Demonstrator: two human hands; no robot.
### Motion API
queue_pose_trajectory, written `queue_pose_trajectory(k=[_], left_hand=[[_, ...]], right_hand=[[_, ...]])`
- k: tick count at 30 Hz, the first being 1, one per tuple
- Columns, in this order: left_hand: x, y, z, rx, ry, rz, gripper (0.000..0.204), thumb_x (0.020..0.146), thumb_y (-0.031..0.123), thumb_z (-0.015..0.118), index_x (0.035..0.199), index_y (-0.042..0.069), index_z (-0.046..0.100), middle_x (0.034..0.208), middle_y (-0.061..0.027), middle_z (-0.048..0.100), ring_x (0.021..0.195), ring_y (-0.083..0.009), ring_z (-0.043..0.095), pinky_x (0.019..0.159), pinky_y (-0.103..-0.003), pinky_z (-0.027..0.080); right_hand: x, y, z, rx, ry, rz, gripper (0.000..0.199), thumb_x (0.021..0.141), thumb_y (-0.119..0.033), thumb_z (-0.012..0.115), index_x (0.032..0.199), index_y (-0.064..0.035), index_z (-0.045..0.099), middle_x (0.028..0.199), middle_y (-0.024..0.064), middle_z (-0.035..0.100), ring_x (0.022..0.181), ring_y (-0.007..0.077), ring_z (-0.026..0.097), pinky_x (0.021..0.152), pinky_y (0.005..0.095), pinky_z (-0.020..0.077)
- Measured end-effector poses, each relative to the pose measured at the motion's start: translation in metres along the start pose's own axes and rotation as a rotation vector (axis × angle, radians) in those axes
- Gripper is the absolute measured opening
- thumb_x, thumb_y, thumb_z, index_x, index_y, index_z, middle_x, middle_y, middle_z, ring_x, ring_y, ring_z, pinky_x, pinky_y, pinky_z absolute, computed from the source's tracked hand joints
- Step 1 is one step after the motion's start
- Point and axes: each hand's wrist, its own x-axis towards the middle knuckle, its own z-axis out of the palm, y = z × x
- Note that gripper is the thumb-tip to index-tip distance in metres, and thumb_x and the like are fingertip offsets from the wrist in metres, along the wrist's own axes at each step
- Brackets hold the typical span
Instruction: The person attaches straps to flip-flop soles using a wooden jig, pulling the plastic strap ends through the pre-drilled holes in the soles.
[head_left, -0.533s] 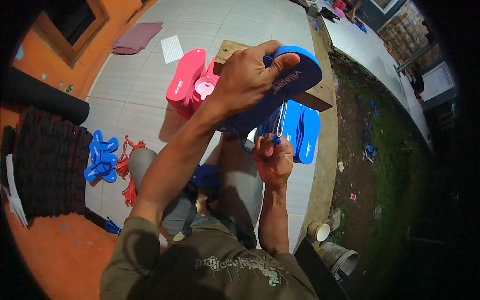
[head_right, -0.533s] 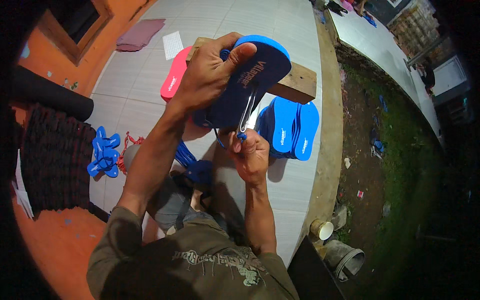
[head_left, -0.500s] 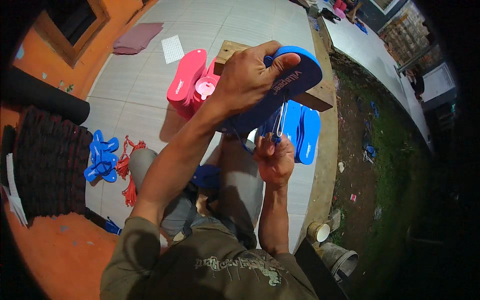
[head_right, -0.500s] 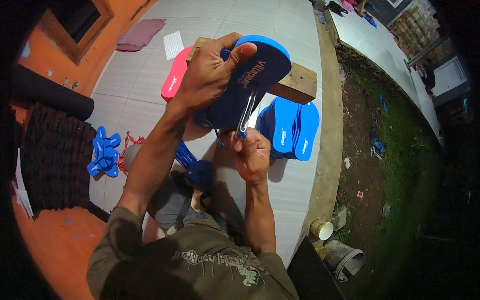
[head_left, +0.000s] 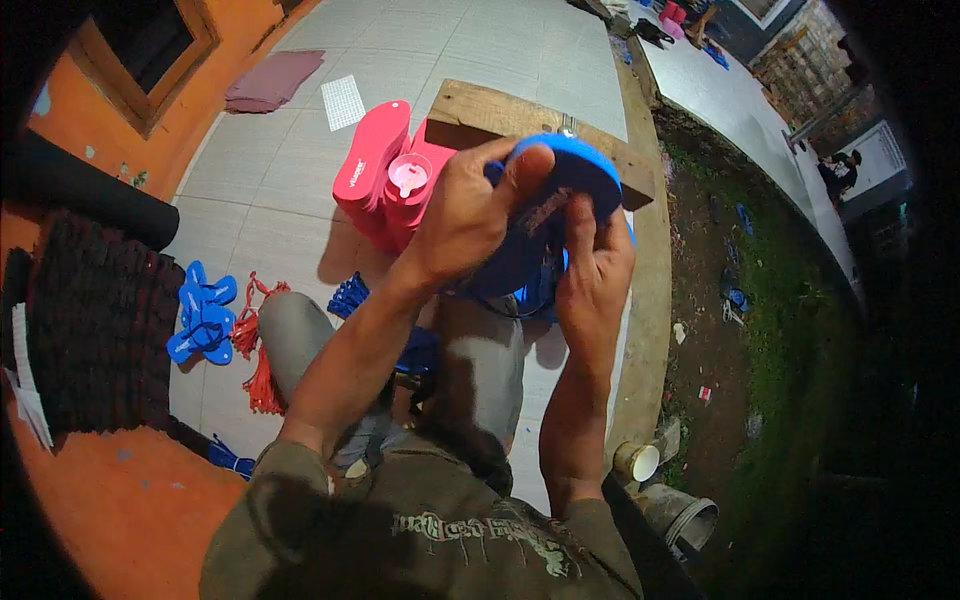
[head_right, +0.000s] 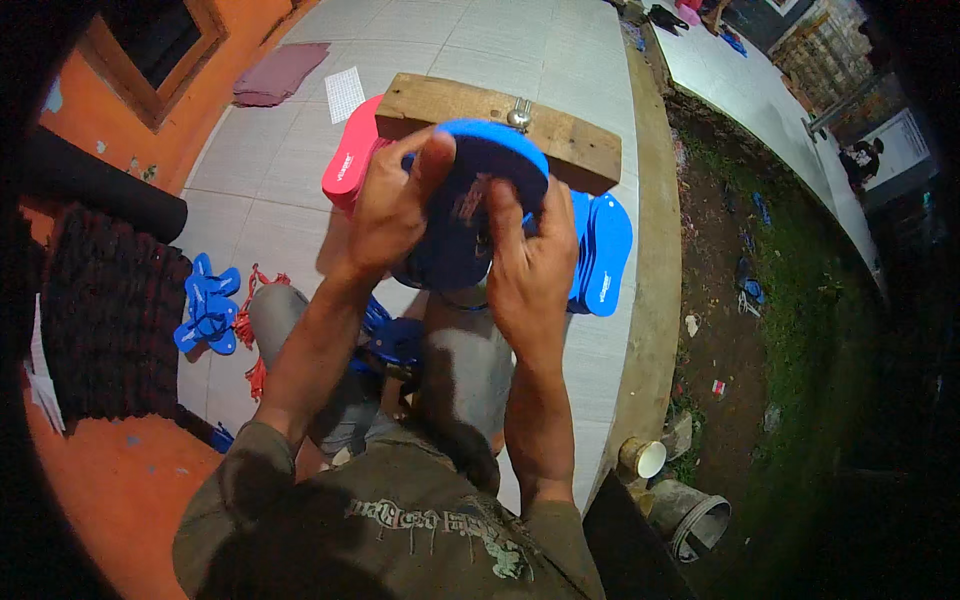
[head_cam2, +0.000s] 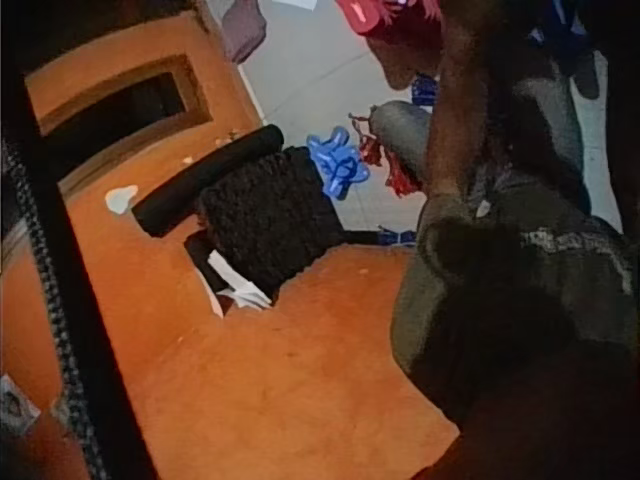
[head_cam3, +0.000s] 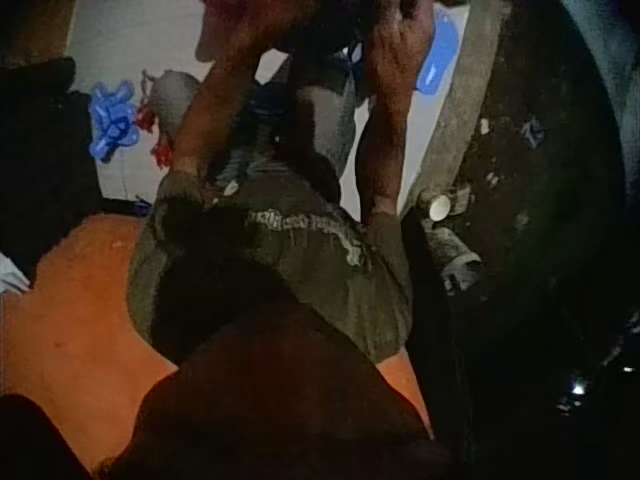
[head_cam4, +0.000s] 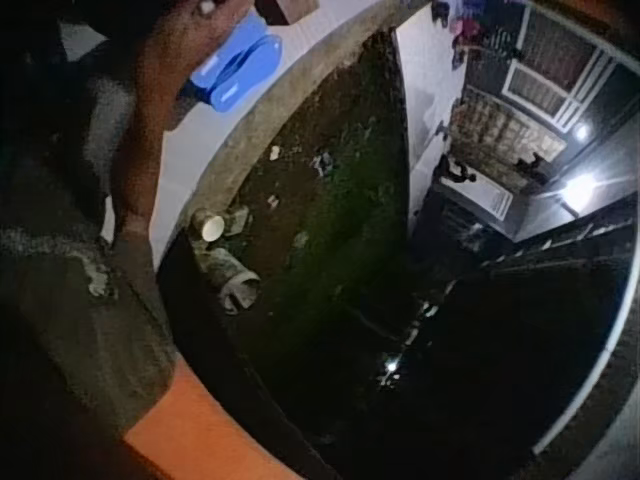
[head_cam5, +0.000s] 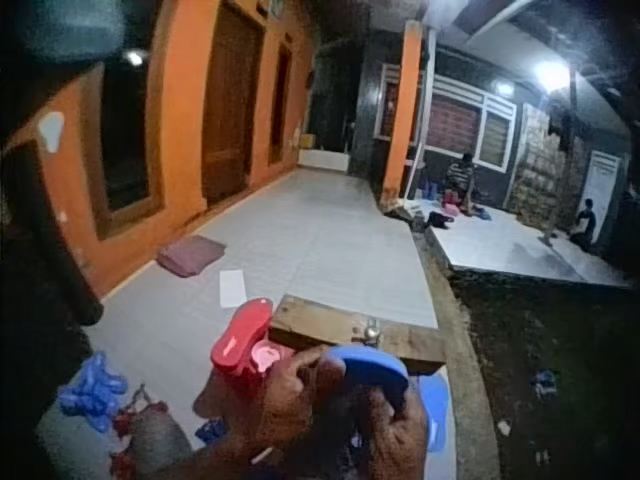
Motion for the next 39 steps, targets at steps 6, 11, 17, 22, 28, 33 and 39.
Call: queue_pose_trajectory(k=[6,11,17,22,28,33,39], left_hand=[[-0.105,-0.017,0.009,0.054,0.212,0.213,0.051,0.082,0.050,0.051,0.085,0.000,0.059,0.077,-0.0101,0.060,0.070,-0.0212,0.057,0.063,-0.033,0.046],[-0.097,-0.022,0.000,-0.128,0.022,0.266,0.055,0.082,0.052,0.047,0.084,-0.002,0.056,0.080,-0.0130,0.055,0.074,-0.0250,0.056,0.065,-0.036,0.047],[-0.126,-0.032,-0.011,0.181,-0.140,0.397,0.038,0.078,0.028,0.062,0.101,0.000,0.054,0.093,-0.0135,0.051,0.088,-0.0283,0.053,0.078,-0.039,0.044],[-0.108,-0.043,-0.004,0.178,0.014,0.496,0.026,0.081,0.021,0.058,0.094,-0.001,0.057,0.085,-0.0122,0.056,0.076,-0.0298,0.056,0.068,-0.037,0.047],[-0.124,-0.038,-0.014,0.149,-0.326,0.538,0.033,0.079,0.029,0.059,0.099,0.003,0.055,0.084,-0.0126,0.055,0.078,-0.0272,0.055,0.071,-0.039,0.043],[-0.120,-0.029,-0.012,0.396,-0.043,0.139,0.030,0.070,0.017,0.065,0.094,0.000,0.059,0.093,-0.0143,0.055,0.082,-0.0285,0.055,0.072,-0.036,0.044],[-0.085,-0.027,-0.019,0.338,-0.131,0.452,0.022,0.078,0.018,0.060,0.090,0.001,0.063,0.093,-0.0135,0.057,0.084,-0.0266,0.055,0.071,-0.036,0.045]], right_hand=[[-0.085,0.009,0.007,-0.207,0.022,-0.276,0.023,0.079,-0.017,0.062,0.094,-0.0017,0.056,0.087,0.0128,0.055,0.085,0.0257,0.050,0.078,0.0366,0.0384],[-0.080,0.014,-0.017,-0.104,-0.140,-0.026,0.026,0.068,-0.010,0.068,0.091,-0.0051,0.057,0.089,0.0141,0.056,0.082,0.0246,0.053,0.072,0.0351,0.0417],[-0.088,0.031,-0.031,-0.154,-0.275,-0.180,0.037,0.064,-0.009,0.070,0.096,-0.0077,0.052,0.091,0.0144,0.056,0.081,0.0279,0.055,0.072,0.0348,0.0431],[-0.082,0.058,-0.029,0.094,-0.237,-0.104,0.033,0.066,-0.011,0.068,0.096,-0.0061,0.053,0.091,0.0135,0.056,0.079,0.0251,0.055,0.068,0.0331,0.0435],[-0.131,0.075,-0.046,0.318,-0.491,-0.228,0.014,0.072,-0.009,0.062,0.083,-0.0038,0.055,0.088,0.0148,0.058,0.082,0.0260,0.057,0.074,0.0358,0.0462],[-0.084,0.059,-0.040,-0.009,-0.285,-0.330,0.019,0.074,-0.012,0.059,0.090,-0.0070,0.051,0.088,0.0175,0.060,0.083,0.0300,0.059,0.077,0.0419,0.0458],[-0.049,0.033,-0.040,-0.090,-0.387,-0.483,0.021,0.071,-0.010,0.061,0.086,-0.0173,0.049,0.089,0.0085,0.062,0.082,0.0254,0.060,0.080,0.0417,0.0436]])
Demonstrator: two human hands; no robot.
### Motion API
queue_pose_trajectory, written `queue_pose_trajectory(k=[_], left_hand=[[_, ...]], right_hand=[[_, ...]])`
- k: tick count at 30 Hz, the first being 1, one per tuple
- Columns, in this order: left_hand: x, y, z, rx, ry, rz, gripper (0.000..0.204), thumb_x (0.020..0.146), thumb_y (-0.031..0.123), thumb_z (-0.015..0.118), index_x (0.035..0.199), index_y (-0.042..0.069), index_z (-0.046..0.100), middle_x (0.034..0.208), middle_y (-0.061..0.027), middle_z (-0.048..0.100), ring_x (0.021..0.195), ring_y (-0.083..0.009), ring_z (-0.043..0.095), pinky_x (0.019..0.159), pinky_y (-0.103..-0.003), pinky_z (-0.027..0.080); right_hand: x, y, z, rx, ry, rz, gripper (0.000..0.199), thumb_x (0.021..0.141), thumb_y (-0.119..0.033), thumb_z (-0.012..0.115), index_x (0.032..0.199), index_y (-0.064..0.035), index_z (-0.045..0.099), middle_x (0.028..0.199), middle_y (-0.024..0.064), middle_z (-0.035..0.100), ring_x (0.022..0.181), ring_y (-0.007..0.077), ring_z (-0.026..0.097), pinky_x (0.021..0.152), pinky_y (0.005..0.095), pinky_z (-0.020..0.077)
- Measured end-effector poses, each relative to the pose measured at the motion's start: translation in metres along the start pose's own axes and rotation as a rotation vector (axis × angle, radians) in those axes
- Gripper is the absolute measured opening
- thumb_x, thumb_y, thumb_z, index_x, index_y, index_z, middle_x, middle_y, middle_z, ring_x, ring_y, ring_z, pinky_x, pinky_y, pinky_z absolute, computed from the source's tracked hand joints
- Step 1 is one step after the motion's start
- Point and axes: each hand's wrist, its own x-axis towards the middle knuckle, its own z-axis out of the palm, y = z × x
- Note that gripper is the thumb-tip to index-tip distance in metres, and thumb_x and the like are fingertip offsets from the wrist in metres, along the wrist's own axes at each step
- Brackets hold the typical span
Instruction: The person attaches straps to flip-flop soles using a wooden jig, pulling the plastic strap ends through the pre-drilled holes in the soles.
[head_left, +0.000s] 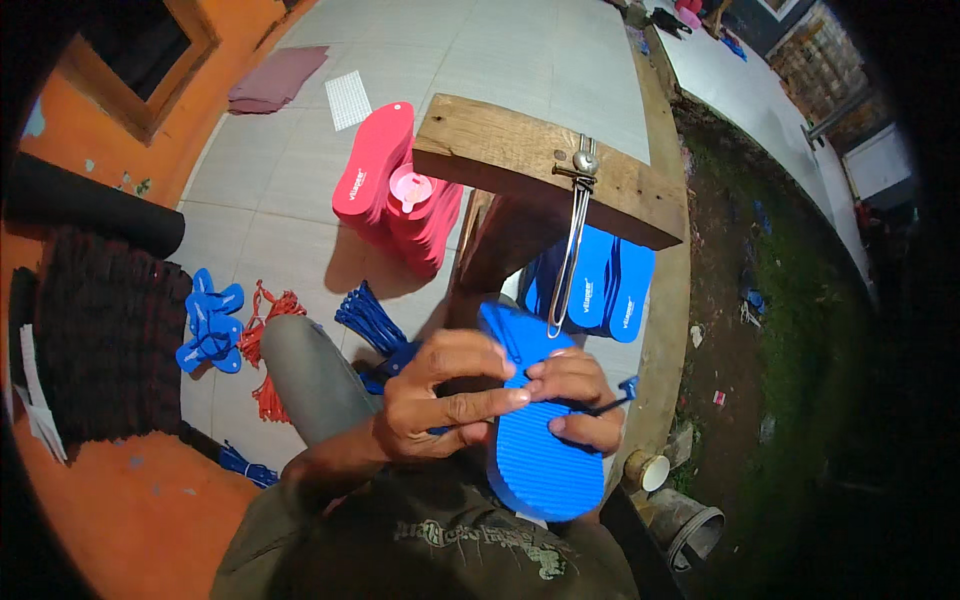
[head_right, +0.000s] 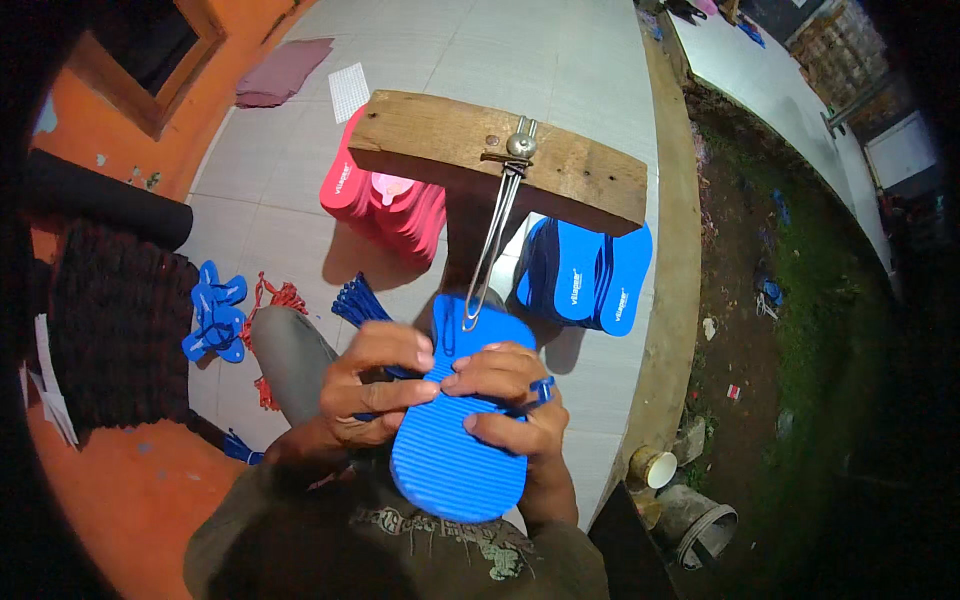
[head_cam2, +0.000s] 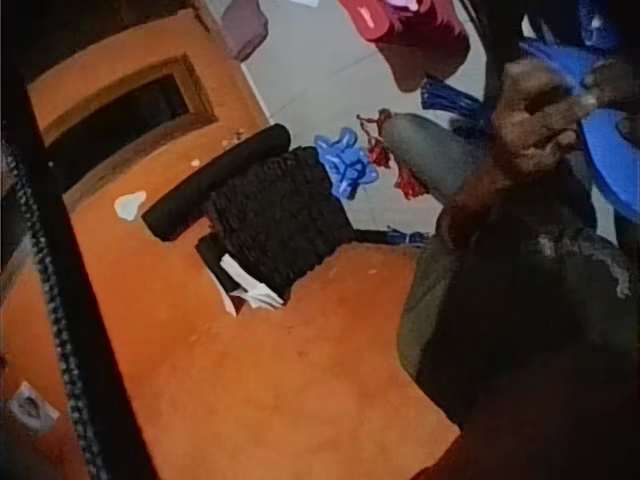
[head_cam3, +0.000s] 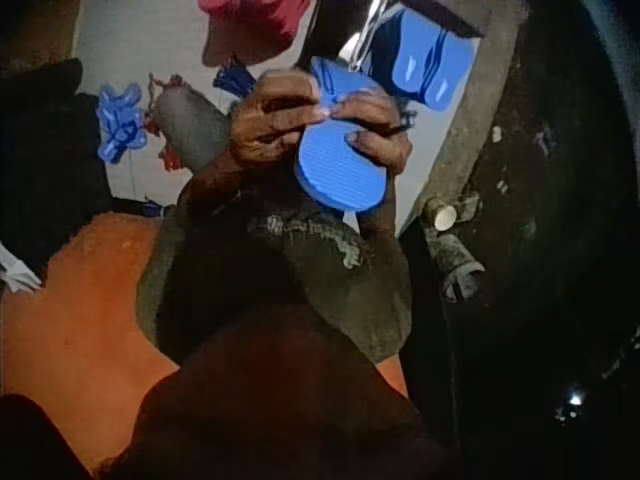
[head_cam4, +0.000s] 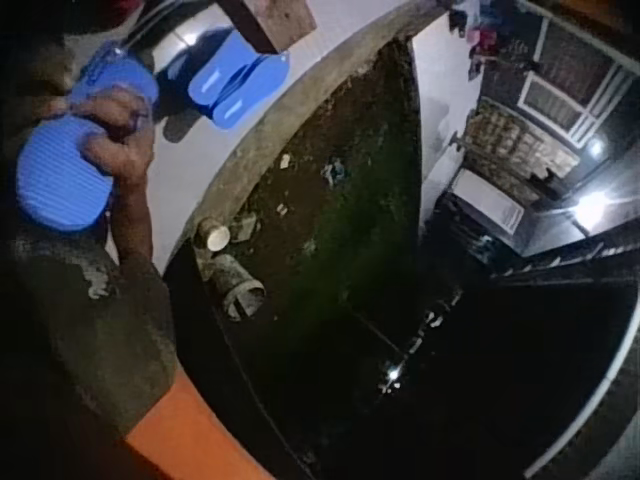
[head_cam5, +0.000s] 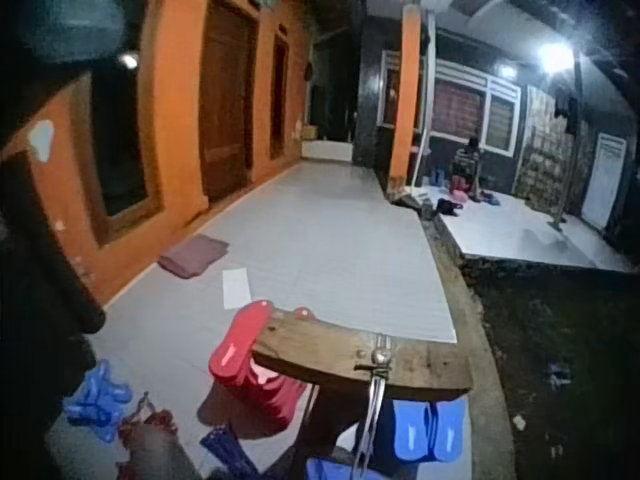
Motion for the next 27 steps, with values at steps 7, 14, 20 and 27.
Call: queue_pose_trajectory(k=[7,14,20,27], left_hand=[[0.019,-0.015,0.007,-0.071,0.101,0.035,0.027,0.080,0.028,0.061,0.088,0.002,0.064,0.085,-0.0089,0.063,0.075,-0.0239,0.058,0.067,-0.031,0.048],[0.026,-0.023,0.011,0.013,0.114,0.061,0.025,0.082,0.027,0.059,0.087,0.003,0.065,0.085,-0.0085,0.063,0.074,-0.0222,0.057,0.064,-0.029,0.047],[0.027,-0.029,0.013,0.022,0.123,0.076,0.018,0.078,0.021,0.064,0.082,0.004,0.062,0.081,-0.0098,0.062,0.071,-0.0223,0.056,0.061,-0.029,0.046],[0.064,-0.037,0.019,0.308,0.175,-0.279,0.015,0.078,0.010,0.060,0.090,0.003,0.063,0.080,-0.0135,0.062,0.070,-0.0266,0.061,0.061,-0.032,0.047]], right_hand=[[0.028,0.007,-0.012,-0.053,0.076,-0.033,0.021,0.064,-0.009,0.068,0.079,-0.0198,0.058,0.081,0.0038,0.064,0.080,0.0212,0.060,0.080,0.0402,0.0434],[0.040,0.007,-0.020,-0.061,0.008,0.019,0.018,0.066,-0.009,0.066,0.078,-0.0171,0.056,0.083,0.0054,0.066,0.079,0.0228,0.062,0.082,0.0404,0.0426],[0.033,0.017,-0.014,-0.070,0.097,-0.062,0.015,0.068,-0.009,0.065,0.080,-0.0134,0.057,0.080,0.0097,0.065,0.079,0.0256,0.062,0.082,0.0414,0.0431],[0.048,0.022,0.001,0.095,0.404,0.427,0.019,0.078,-0.004,0.064,0.094,0.0025,0.057,0.085,0.0112,0.062,0.080,0.0194,0.061,0.071,0.0337,0.0501]])
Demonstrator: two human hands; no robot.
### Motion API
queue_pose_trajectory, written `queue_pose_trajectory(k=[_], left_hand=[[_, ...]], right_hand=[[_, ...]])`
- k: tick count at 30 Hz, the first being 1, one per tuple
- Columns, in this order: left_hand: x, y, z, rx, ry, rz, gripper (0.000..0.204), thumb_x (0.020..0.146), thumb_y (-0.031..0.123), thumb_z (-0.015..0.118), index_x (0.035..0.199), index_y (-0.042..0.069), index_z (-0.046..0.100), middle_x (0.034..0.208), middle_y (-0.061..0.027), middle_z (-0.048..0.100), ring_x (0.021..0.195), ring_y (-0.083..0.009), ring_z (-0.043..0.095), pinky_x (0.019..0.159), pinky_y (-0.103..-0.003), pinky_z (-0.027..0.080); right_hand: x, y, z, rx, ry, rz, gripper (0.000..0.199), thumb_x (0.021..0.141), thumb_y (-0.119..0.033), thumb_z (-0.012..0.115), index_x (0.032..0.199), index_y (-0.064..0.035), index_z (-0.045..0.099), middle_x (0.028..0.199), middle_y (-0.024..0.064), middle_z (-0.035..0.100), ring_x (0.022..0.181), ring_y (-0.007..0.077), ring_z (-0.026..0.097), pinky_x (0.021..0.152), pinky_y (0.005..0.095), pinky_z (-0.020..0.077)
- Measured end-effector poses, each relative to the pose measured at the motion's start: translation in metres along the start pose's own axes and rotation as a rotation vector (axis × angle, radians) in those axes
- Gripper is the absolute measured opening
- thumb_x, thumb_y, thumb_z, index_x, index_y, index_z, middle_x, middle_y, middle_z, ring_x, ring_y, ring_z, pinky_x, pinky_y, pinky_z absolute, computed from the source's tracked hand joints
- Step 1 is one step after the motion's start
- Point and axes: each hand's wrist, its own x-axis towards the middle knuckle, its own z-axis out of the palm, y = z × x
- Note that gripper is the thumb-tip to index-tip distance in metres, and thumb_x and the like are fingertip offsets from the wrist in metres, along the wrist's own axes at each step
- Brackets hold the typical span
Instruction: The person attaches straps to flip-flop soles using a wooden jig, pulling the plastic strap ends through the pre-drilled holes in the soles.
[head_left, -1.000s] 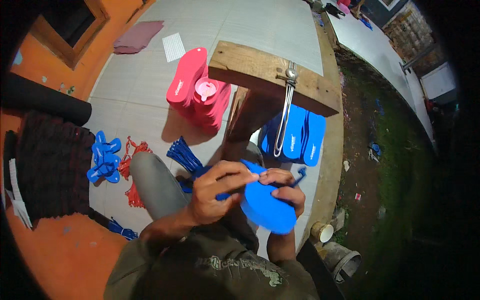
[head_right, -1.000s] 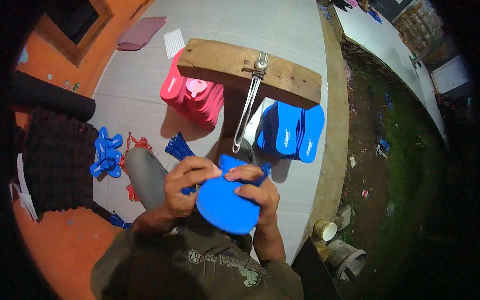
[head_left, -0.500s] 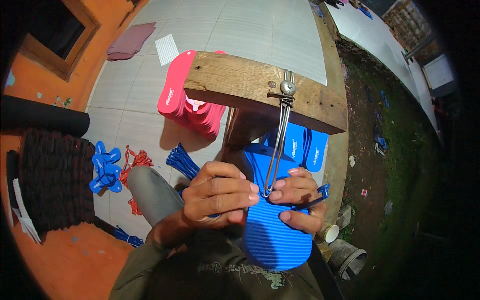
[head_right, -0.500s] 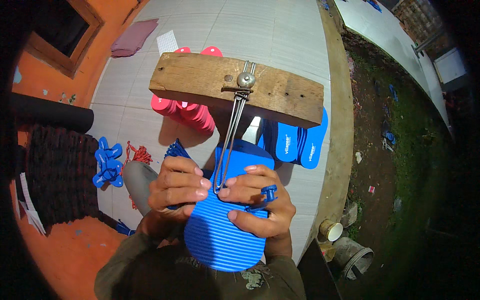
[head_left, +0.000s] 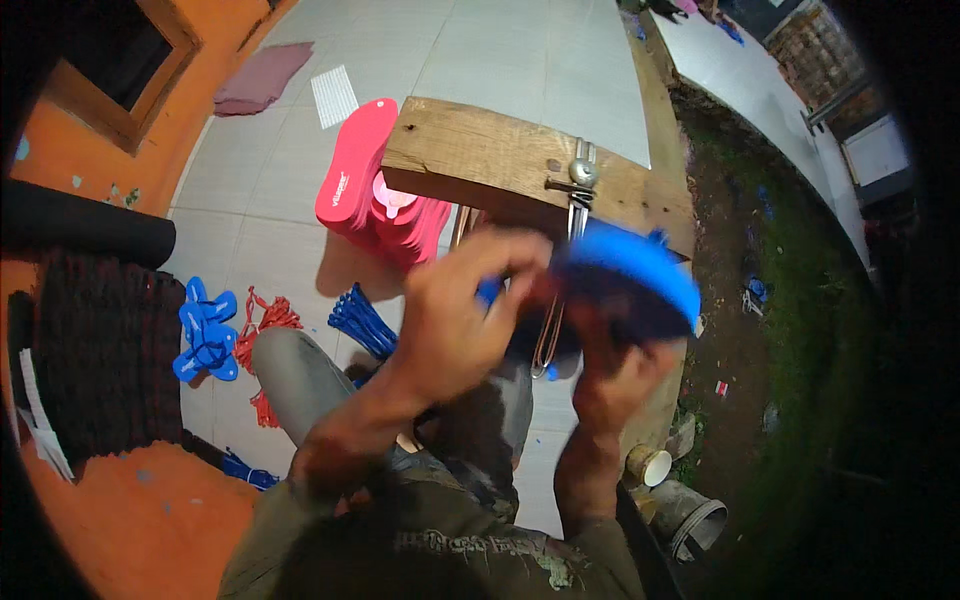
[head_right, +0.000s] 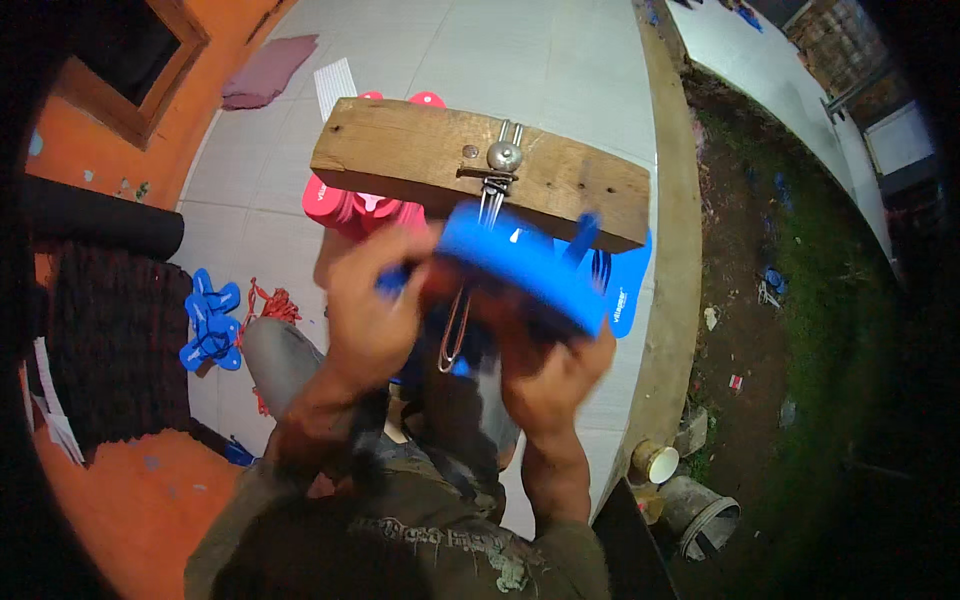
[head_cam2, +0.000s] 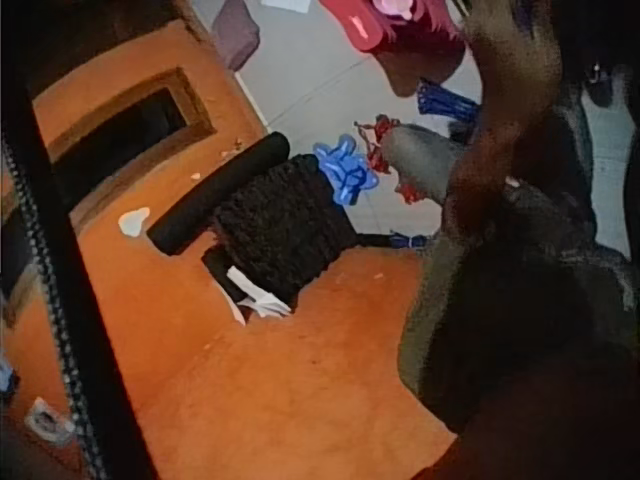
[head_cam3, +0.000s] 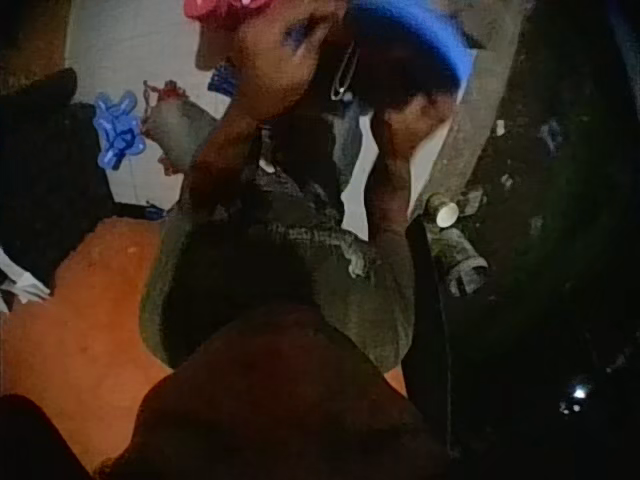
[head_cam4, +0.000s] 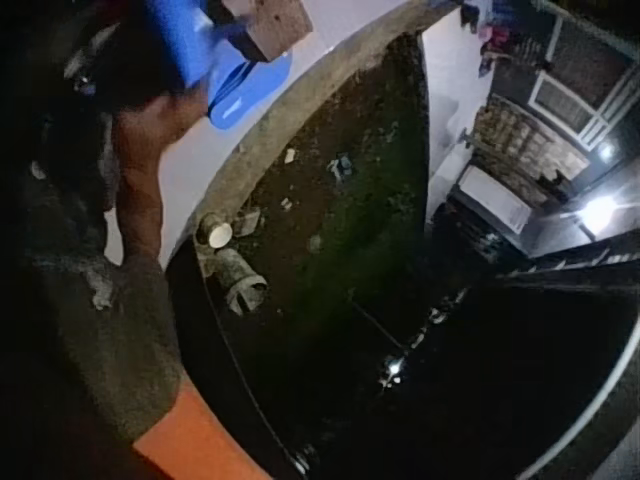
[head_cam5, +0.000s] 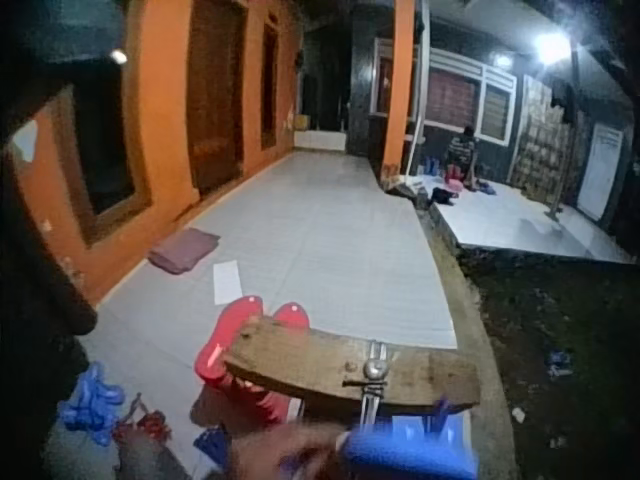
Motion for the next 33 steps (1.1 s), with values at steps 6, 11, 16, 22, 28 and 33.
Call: queue_pose_trajectory(k=[6,11,16,22,28,33], left_hand=[[0.002,0.003,-0.028,-0.902,-0.118,-0.626,0.018,0.077,0.013,0.067,0.086,-0.001,0.059,0.078,-0.0082,0.060,0.065,-0.0117,0.058,0.059,-0.025,0.049],[-0.039,-0.018,-0.041,-1.172,0.037,-0.393,0.025,0.080,0.014,0.061,0.097,-0.004,0.057,0.083,-0.0128,0.059,0.069,-0.0176,0.059,0.067,-0.030,0.052],[-0.036,-0.018,-0.040,-1.319,0.128,-0.582,0.030,0.084,0.018,0.058,0.104,-0.003,0.053,0.078,-0.0097,0.059,0.068,-0.0193,0.059,0.065,-0.034,0.051],[-0.019,0.012,-0.036,-0.272,-0.228,0.009,0.023,0.084,0.022,0.057,0.082,-0.001,0.059,0.063,-0.0039,0.051,0.063,-0.0151,0.050,0.058,-0.028,0.042],[0.000,-0.007,-0.022,-0.282,-0.479,0.358,0.029,0.084,0.027,0.054,0.066,0.004,0.048,0.060,-0.0084,0.039,0.058,-0.0269,0.040,0.054,-0.034,0.033],[0.002,-0.017,-0.016,-0.676,-0.809,-0.046,0.040,0.089,0.033,0.046,0.059,0.006,0.042,0.053,-0.0084,0.039,0.046,-0.0212,0.035,0.045,-0.029,0.028]], right_hand=[[0.033,-0.001,0.007,0.016,0.132,-0.086,0.019,0.073,-0.003,0.069,0.090,-0.0009,0.061,0.086,0.0036,0.062,0.078,0.0104,0.056,0.071,0.0239,0.0437],[0.033,0.003,0.007,-0.010,0.065,-0.042,0.030,0.071,-0.002,0.071,0.099,0.0005,0.059,0.091,0.0055,0.064,0.079,0.0114,0.059,0.073,0.0240,0.0458],[0.032,0.000,0.010,0.005,0.091,-0.072,0.028,0.070,-0.001,0.070,0.097,-0.0001,0.060,0.090,0.0050,0.064,0.079,0.0108,0.059,0.073,0.0232,0.0453],[0.037,0.002,0.003,0.033,0.053,-0.088,0.034,0.068,-0.001,0.072,0.099,0.0005,0.059,0.090,0.0058,0.064,0.079,0.0115,0.059,0.073,0.0241,0.0467],[0.041,0.006,-0.002,0.024,-0.015,-0.064,0.033,0.068,-0.002,0.073,0.099,-0.0009,0.060,0.089,0.0061,0.065,0.079,0.0116,0.060,0.072,0.0241,0.0471],[0.043,-0.001,-0.007,0.040,-0.102,-0.003,0.030,0.069,-0.005,0.073,0.097,-0.0011,0.061,0.089,0.0055,0.065,0.078,0.0114,0.060,0.071,0.0244,0.0474]])
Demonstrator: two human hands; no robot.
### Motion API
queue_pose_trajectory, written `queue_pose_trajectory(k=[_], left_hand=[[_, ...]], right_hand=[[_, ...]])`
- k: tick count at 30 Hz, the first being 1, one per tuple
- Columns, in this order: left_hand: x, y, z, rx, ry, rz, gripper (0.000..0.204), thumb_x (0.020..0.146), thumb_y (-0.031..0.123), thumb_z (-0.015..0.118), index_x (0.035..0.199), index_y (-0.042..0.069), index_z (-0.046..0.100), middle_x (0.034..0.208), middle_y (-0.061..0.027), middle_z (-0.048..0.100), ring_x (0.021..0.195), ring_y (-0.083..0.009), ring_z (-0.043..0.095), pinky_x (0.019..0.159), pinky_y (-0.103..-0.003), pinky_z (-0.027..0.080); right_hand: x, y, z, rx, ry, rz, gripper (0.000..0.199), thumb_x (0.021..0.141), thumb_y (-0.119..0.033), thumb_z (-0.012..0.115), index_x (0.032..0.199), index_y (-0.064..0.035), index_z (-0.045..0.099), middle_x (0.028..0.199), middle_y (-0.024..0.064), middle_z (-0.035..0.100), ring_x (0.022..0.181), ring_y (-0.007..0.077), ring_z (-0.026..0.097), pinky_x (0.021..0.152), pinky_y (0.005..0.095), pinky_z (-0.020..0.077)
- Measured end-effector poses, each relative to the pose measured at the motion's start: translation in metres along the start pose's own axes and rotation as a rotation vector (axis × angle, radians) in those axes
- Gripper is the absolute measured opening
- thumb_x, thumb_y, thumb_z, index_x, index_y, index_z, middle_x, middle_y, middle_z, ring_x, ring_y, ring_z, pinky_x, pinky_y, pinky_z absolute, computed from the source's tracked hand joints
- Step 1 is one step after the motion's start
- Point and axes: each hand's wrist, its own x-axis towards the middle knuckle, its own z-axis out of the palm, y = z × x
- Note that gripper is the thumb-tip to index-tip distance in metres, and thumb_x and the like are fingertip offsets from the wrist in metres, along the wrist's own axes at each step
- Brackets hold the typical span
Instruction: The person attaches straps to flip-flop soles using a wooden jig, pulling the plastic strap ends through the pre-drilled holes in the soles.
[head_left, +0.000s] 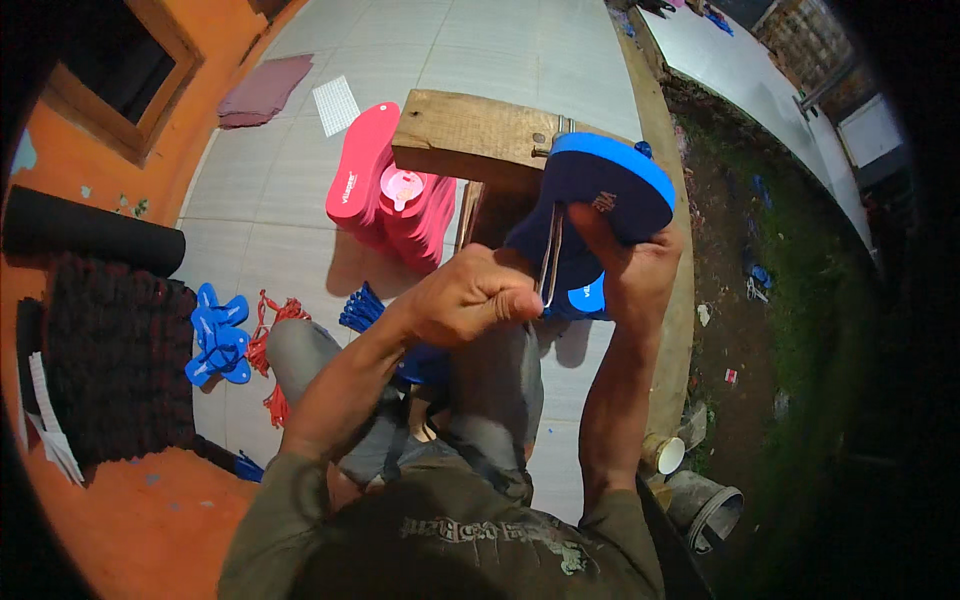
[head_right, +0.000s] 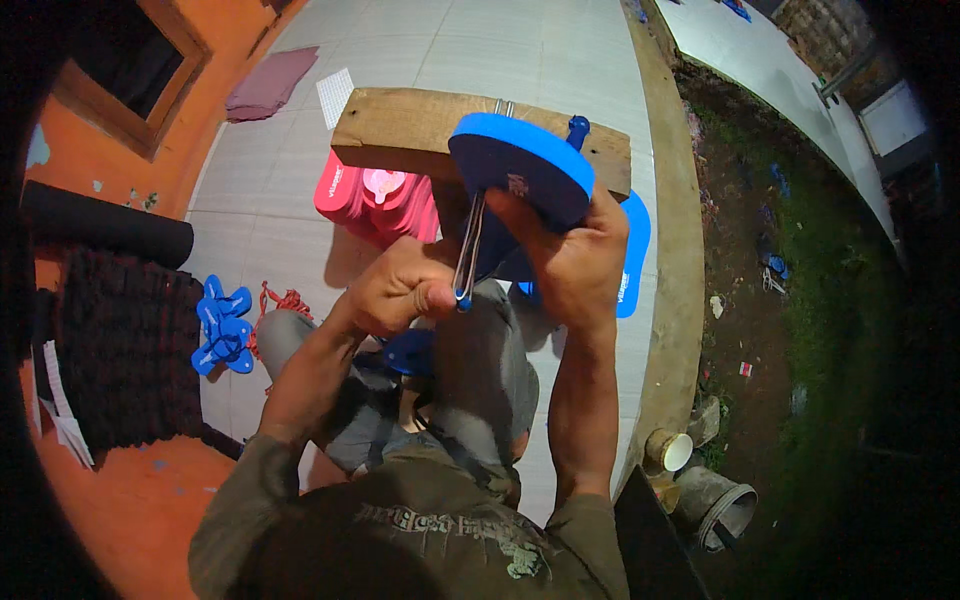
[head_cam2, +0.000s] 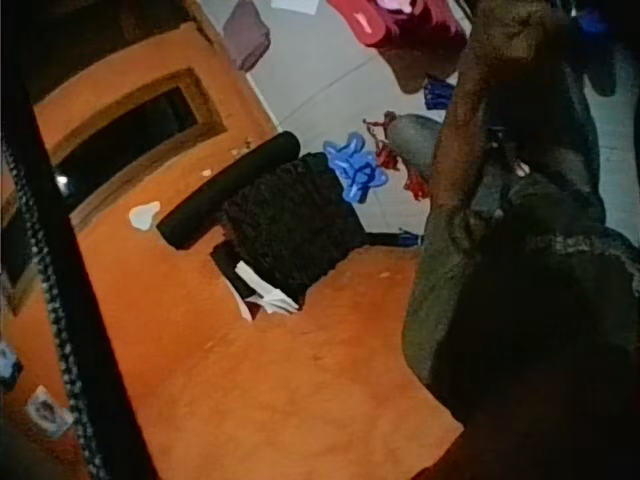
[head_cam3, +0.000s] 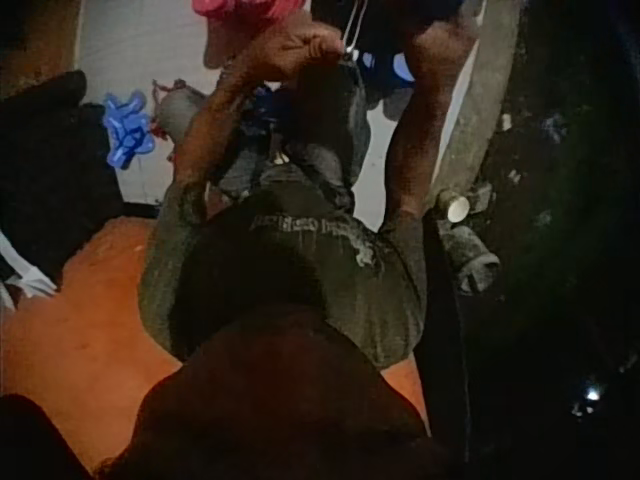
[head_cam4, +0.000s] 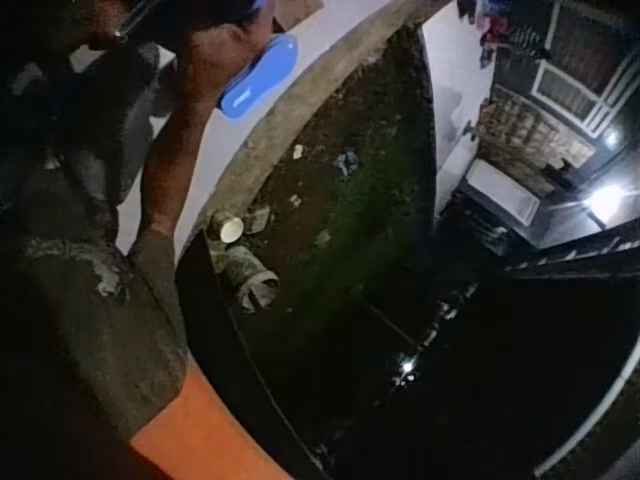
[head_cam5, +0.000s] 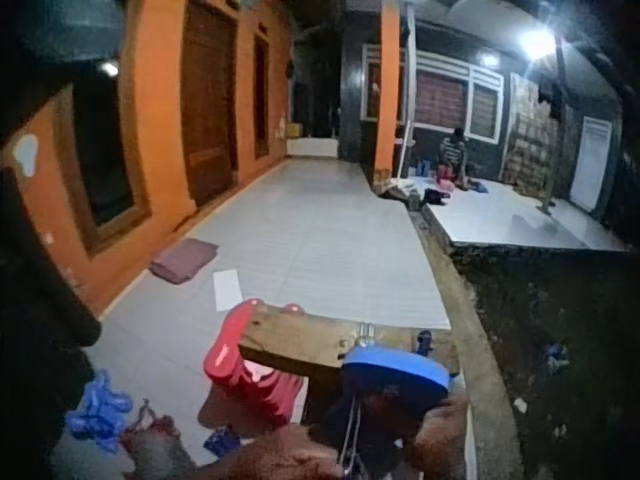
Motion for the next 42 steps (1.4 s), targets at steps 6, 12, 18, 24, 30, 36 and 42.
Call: queue_pose_trajectory(k=[6,12,18,24,30,36,42], left_hand=[[0.007,0.001,0.005,0.355,0.365,-0.077,0.038,0.090,0.034,0.045,0.072,0.001,0.053,0.061,-0.0071,0.052,0.055,-0.0162,0.049,0.051,-0.030,0.039],[0.015,0.020,0.030,0.266,0.611,0.046,0.031,0.090,0.033,0.044,0.105,0.007,0.052,0.082,-0.0131,0.060,0.080,-0.0302,0.059,0.071,-0.032,0.046],[0.019,0.023,0.042,0.498,0.875,0.057,0.021,0.087,0.017,0.044,0.100,0.005,0.054,0.079,-0.0206,0.057,0.071,-0.0347,0.057,0.061,-0.039,0.045],[-0.059,0.007,0.092,0.406,0.709,0.133,0.026,0.086,0.024,0.053,0.097,0.001,0.056,0.088,-0.0157,0.059,0.084,-0.0310,0.060,0.075,-0.035,0.047],[-0.104,0.003,0.086,0.420,0.545,0.455,0.026,0.071,0.020,0.069,0.085,0.003,0.055,0.087,-0.0114,0.057,0.084,-0.0276,0.057,0.067,-0.038,0.046],[-0.100,-0.019,0.087,0.836,0.796,-0.013,0.028,0.062,0.019,0.075,0.073,0.006,0.052,0.066,-0.0066,0.050,0.057,-0.0231,0.052,0.050,-0.033,0.041],[-0.112,-0.018,0.095,0.806,0.782,-0.175,0.019,0.065,0.008,0.070,0.073,0.004,0.054,0.061,-0.0084,0.052,0.052,-0.0226,0.052,0.048,-0.032,0.042]], right_hand=[[-0.006,-0.002,-0.008,-0.016,-0.060,0.011,0.025,0.072,-0.004,0.070,0.096,-0.0011,0.062,0.088,0.0047,0.065,0.078,0.0111,0.059,0.072,0.0253,0.0470],[-0.042,-0.021,0.007,0.049,0.018,0.018,0.027,0.072,-0.001,0.068,0.099,-0.0023,0.062,0.090,0.0062,0.063,0.082,0.0133,0.059,0.077,0.0276,0.0465],[-0.049,-0.034,0.021,-0.209,0.090,0.013,0.022,0.077,-0.008,0.065,0.097,-0.0006,0.060,0.090,0.0047,0.064,0.079,0.0130,0.059,0.071,0.0255,0.0457],[-0.131,-0.022,0.020,-0.240,0.082,-0.128,0.014,0.075,-0.005,0.059,0.086,0.0043,0.061,0.084,0.0162,0.062,0.079,0.0241,0.060,0.073,0.0339,0.0481],[-0.162,-0.008,0.006,-0.004,-0.121,0.195,0.021,0.072,0.002,0.061,0.093,-0.0014,0.061,0.091,0.0155,0.062,0.081,0.0237,0.061,0.076,0.0319,0.0487],[-0.158,0.017,0.036,-0.037,0.105,0.188,0.028,0.074,0.008,0.061,0.101,0.0043,0.055,0.096,0.0105,0.058,0.084,0.0164,0.058,0.076,0.0269,0.0463],[-0.161,0.014,0.040,-0.045,0.141,0.367,0.024,0.074,0.001,0.067,0.097,0.0020,0.059,0.089,0.0070,0.062,0.080,0.0130,0.057,0.073,0.0256,0.0452]])
